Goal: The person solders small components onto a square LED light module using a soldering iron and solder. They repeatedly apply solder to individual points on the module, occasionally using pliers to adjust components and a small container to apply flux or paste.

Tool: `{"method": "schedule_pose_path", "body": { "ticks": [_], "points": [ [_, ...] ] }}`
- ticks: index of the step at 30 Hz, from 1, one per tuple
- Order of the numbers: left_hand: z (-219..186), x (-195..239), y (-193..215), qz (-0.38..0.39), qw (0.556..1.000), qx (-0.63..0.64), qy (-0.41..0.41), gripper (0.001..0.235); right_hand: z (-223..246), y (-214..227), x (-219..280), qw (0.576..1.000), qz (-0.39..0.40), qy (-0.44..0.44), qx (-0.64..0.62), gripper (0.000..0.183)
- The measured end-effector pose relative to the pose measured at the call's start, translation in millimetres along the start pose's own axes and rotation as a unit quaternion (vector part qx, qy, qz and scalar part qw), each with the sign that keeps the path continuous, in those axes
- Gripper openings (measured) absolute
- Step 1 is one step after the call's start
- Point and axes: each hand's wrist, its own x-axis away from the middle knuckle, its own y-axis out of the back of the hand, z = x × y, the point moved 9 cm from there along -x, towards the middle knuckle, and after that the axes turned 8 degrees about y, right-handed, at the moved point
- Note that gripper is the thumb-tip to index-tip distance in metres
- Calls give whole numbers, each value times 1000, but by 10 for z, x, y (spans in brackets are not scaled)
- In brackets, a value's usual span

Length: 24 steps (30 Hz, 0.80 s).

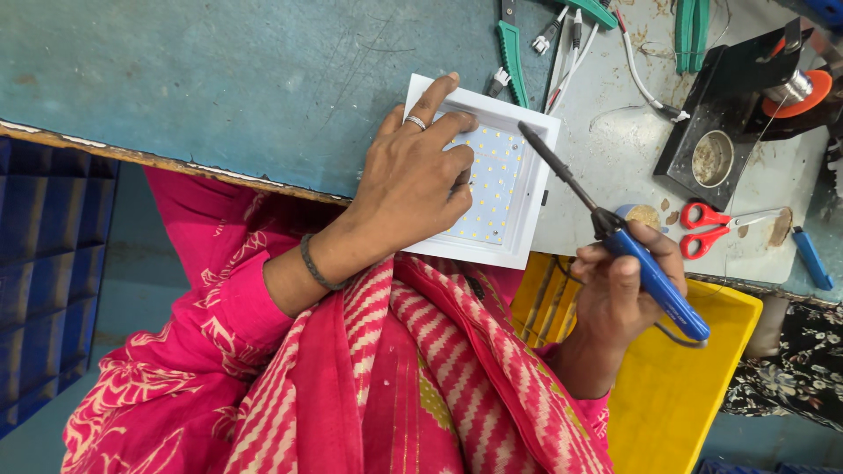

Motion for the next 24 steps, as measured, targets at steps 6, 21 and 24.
{"method": "schedule_pose_path", "body": {
  "ticks": [6,21,24],
  "points": [
    [-2,-4,-7,5,1000,-1,3,10,15,116,-3,997,-60,40,6,37],
    [7,7,-13,5,1000,4,2,11,-18,134,6,997,-80,22,1,28],
    [2,47,22,-11,1000,16,0,11,21,218,21,995,-96,38,-10,29]
  ]
}}
